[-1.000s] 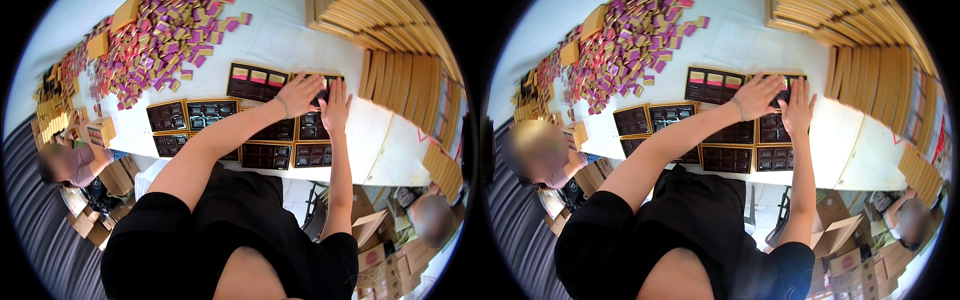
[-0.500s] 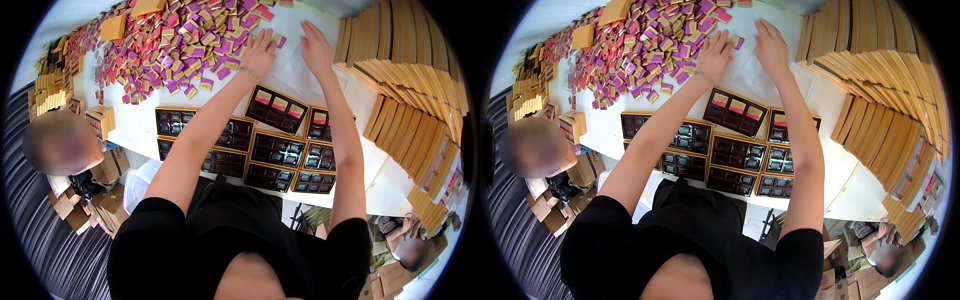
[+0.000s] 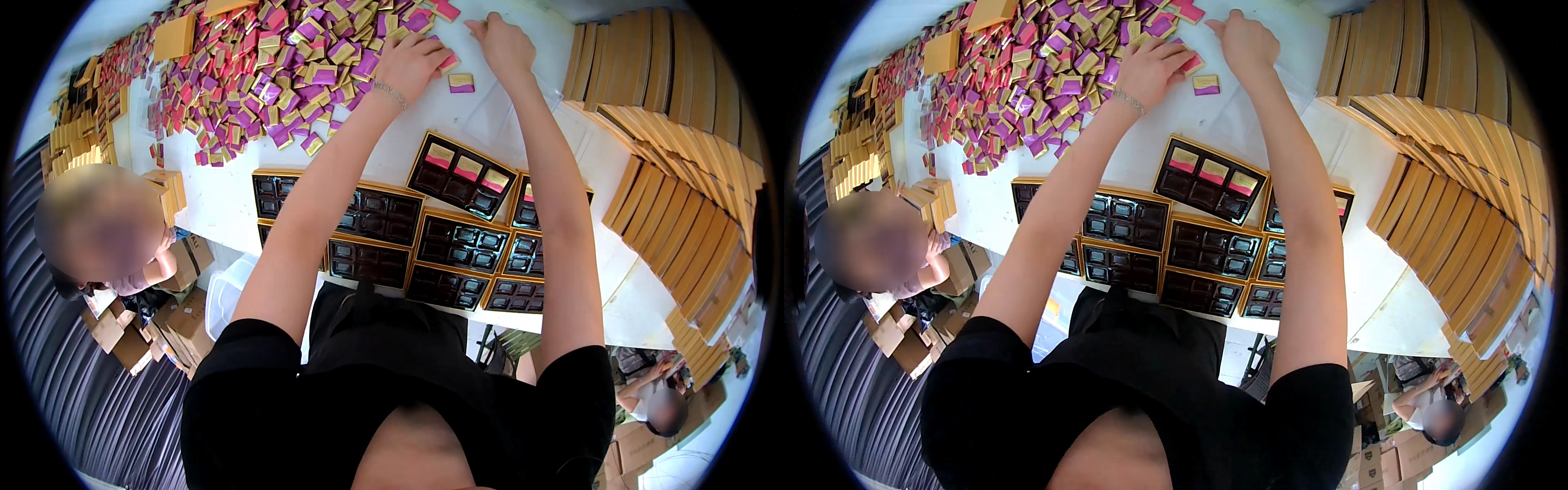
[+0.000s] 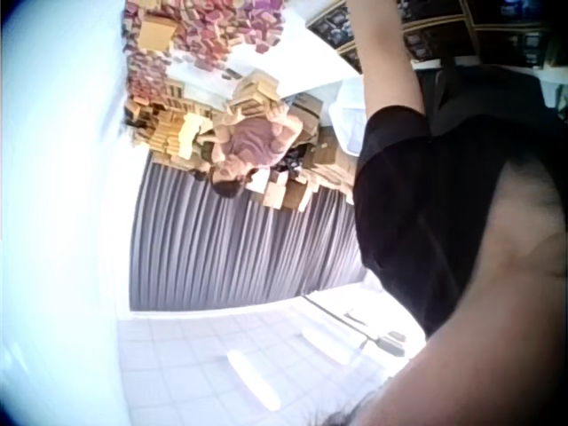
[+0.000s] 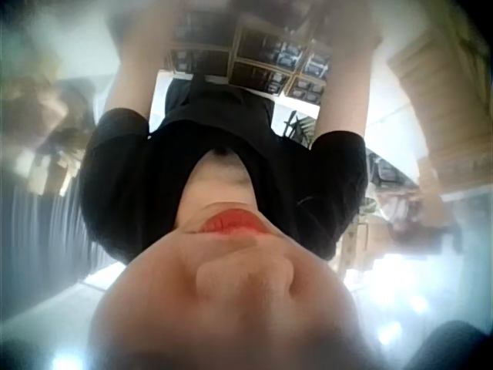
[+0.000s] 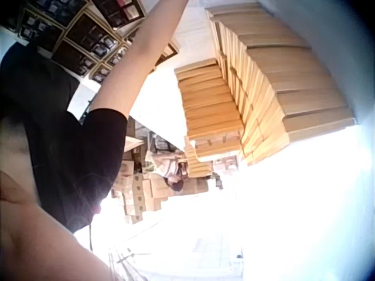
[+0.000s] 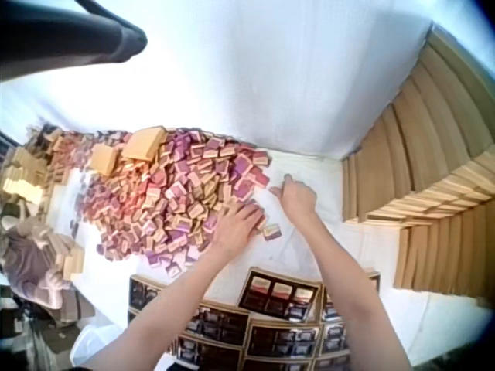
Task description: The person places small wrapped chocolate pieces into compartmentalized trays and then covers them with clear plastic lids. The person stacks the completed trays on the table.
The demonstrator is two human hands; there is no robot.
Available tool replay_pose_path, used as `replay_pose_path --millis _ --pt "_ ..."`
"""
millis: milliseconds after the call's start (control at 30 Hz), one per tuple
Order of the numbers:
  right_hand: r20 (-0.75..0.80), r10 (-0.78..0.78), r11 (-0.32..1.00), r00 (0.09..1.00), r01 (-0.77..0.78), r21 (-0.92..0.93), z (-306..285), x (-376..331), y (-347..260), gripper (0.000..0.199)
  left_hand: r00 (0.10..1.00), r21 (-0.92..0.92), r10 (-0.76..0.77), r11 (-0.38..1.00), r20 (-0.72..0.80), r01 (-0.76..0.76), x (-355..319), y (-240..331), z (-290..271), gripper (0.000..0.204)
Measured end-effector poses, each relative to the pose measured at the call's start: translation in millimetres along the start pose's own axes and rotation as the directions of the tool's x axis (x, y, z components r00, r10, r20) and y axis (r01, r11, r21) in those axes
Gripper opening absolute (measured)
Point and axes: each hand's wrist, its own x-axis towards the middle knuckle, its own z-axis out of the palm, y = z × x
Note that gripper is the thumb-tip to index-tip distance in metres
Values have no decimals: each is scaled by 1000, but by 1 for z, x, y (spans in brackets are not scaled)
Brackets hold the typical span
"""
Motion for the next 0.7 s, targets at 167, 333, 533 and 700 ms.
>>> replay_pose_path --millis 167,333,533,700 --pt "-381 -596 793 707 593 -139 34 25 58 41 979 66 196 979 -60 -192 20 -3 2 45" --pt "-334 -677 722 656 679 -130 49 34 73 36 968 17 233 973 -92 -232 24 5 17 40" --pt "-380 -532 847 757 477 -235 32 -17 75 23 978 257 189 944 88 -205 24 20 -1 27" --pt "-257 -65 798 964 205 567 42 -154 55 18 919 -601 -386 718 77 352 -70 13 -42 19"
